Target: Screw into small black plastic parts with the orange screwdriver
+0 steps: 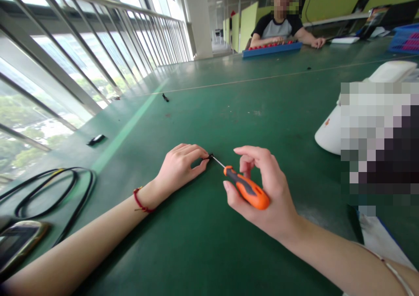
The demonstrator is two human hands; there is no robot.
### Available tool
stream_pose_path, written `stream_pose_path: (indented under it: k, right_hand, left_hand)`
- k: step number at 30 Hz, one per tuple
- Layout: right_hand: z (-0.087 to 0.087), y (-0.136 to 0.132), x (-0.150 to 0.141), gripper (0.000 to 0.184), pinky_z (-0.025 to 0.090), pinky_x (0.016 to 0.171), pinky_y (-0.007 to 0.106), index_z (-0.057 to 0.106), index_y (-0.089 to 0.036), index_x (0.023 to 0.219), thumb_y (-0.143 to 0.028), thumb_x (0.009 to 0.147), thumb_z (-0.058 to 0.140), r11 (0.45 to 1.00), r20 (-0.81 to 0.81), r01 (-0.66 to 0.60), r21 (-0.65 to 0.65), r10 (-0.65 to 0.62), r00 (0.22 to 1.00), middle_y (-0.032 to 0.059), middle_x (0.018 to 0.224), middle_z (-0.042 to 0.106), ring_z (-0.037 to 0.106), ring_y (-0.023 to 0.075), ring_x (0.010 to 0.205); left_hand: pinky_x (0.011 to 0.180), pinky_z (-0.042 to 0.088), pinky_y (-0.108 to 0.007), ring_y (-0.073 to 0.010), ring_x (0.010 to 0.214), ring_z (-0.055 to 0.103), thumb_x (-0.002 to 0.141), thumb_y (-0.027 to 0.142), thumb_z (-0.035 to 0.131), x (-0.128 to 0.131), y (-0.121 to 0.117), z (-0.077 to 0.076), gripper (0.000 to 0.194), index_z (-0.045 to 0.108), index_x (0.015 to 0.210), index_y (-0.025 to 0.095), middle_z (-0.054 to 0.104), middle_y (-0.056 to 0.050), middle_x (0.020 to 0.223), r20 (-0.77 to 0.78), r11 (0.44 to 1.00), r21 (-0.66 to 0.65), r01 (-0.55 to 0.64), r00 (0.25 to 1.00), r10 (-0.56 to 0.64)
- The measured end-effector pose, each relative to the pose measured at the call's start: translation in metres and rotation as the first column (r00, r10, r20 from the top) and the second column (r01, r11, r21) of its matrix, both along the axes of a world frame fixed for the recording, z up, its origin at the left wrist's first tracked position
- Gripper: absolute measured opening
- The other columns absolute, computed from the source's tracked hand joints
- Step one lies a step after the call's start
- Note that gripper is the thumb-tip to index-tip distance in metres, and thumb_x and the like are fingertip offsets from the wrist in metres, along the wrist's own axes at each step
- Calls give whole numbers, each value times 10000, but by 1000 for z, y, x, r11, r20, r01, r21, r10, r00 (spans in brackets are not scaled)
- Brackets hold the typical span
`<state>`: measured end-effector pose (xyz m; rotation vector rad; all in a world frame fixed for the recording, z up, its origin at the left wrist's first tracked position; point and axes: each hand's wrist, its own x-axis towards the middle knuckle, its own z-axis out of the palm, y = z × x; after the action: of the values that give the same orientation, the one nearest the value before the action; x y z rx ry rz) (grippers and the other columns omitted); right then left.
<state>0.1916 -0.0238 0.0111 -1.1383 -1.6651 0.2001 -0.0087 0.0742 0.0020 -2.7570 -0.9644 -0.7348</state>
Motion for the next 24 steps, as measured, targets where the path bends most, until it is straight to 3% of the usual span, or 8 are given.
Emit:
stream_pose_path:
  k: [2, 4, 7, 10, 15, 19, 21, 24]
  right_hand:
    - [1, 0, 0, 251, 519, 667, 319, 571, -250, 1002, -247, 766, 657, 999, 65, -11, -50, 14, 998, -14, 688, 590, 599, 165, 662]
    - [2, 1, 0, 156, 519, 656, 307, 587, -258, 927, -243, 783, 645, 999, 83, 0, -50, 4, 997, -3, 739, 629, 618, 164, 683]
    - [2, 1, 0, 302, 535, 709, 319, 555, -264, 1034, -190, 757, 650, 999, -4, 23, 36, -23, 1000, 28, 914, 622, 631, 180, 804]
    - [1, 1, 1, 412, 536, 720, 342, 514, -253, 1113, -206, 733, 667, 999, -15, 7, 45, -7, 1000, 17, 852, 593, 615, 180, 766]
    - [7, 3, -2, 114, 508, 656, 339, 557, -257, 920, -227, 817, 594, 996, 112, -54, -72, 62, 992, -33, 619, 626, 634, 164, 609]
    - [19, -5, -4, 199, 482, 692, 398, 541, -265, 961, -162, 791, 552, 986, 213, -119, 117, 93, 973, -26, 680, 667, 624, 165, 563]
    - [14, -24, 3, 241, 482, 754, 453, 564, -264, 1004, -201, 772, 555, 969, 265, -151, 195, 96, 959, -14, 677, 655, 596, 171, 549]
    - [-23, -75, 27, 219, 514, 828, 462, 602, -344, 949, -241, 756, 619, 986, 142, -148, 78, 136, 980, -59, 577, 572, 563, 155, 532]
  left_hand:
    - [759, 462, -291, -150, 782, 645, 879, 219, 488, 0, 0, 0, 150, 624, 832, 178, 697, -21, 853, -3, 1000, 3, 2, 1000, -2]
    - [761, 462, -292, -153, 785, 647, 881, 220, 486, 0, -1, 0, 154, 627, 834, 178, 698, -23, 853, -9, 1000, 6, 3, 1000, -3]
    - [761, 462, -294, -155, 784, 646, 881, 220, 482, 0, -1, 1, 159, 628, 832, 181, 699, -27, 854, -20, 1000, 3, 2, 1000, -2]
    - [759, 461, -296, -155, 787, 646, 882, 218, 478, 1, -1, 1, 161, 628, 834, 181, 699, -28, 855, -18, 1000, -4, 0, 1000, 0]
    - [768, 462, -293, -153, 793, 647, 876, 214, 490, 1, 0, 2, 151, 632, 838, 178, 701, -25, 863, -2, 999, -33, -5, 1000, 5]
    - [767, 462, -295, -154, 790, 649, 875, 223, 499, 0, 0, 2, 149, 637, 845, 178, 704, -21, 862, 11, 998, -57, -12, 1000, 12]
    - [763, 463, -296, -154, 783, 650, 873, 227, 504, 0, 0, 1, 145, 638, 847, 176, 705, -19, 857, 19, 998, -67, -16, 1000, 18]
    - [764, 462, -298, -153, 780, 650, 872, 231, 508, 0, -1, 1, 139, 634, 848, 179, 708, -17, 861, 30, 996, -80, -30, 999, 33]
